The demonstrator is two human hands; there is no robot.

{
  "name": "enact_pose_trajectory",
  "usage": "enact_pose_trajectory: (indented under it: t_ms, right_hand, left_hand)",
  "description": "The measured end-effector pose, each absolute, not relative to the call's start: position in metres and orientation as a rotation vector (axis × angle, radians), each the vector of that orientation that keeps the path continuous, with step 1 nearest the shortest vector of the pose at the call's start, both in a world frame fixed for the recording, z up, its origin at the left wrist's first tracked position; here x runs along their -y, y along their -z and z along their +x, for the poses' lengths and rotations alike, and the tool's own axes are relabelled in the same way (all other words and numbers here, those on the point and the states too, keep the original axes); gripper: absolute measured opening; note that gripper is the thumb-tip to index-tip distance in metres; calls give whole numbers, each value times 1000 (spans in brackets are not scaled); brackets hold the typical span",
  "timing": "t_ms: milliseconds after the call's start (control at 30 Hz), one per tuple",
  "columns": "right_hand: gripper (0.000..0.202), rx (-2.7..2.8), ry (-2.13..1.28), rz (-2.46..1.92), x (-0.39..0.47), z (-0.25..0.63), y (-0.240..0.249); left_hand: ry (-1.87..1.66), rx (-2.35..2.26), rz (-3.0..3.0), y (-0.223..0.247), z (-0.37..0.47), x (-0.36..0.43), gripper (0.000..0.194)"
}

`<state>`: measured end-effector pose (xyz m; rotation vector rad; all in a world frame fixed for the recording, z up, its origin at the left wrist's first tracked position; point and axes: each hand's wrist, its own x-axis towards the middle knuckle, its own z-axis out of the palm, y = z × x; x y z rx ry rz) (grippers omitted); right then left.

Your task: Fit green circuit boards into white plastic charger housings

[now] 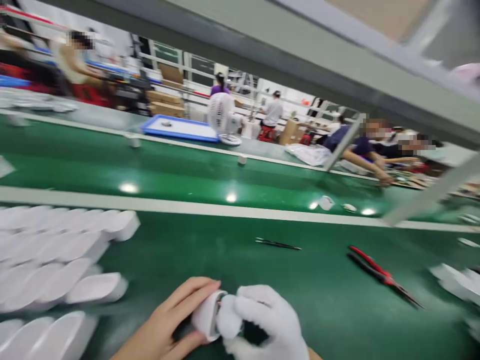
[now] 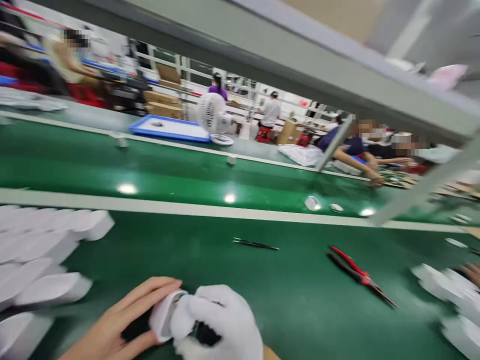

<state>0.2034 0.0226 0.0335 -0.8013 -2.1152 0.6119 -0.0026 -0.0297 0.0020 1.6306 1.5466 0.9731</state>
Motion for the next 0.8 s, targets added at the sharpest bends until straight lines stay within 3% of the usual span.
enact_pose_trajectory:
  t_ms: [100,167,567,800]
  right_hand:
    - [62,2055,-473,-612,-31,206,-19]
    - [71,2061,-426,-596,-34,211,-11]
    - [21,2313,-91,-624,-30,202,-24]
    - [38,2316,16,-594,-28,212,-14]
  left_hand:
    - [-922,-1420,1584,-19,-4,28,46]
    - [-899,-1391,1590,-23,-5,27,49]
    - [-866,-1377,1865,-10,-6,28,53]
    - [-856,-1368,1879,-14,-6,29,52]
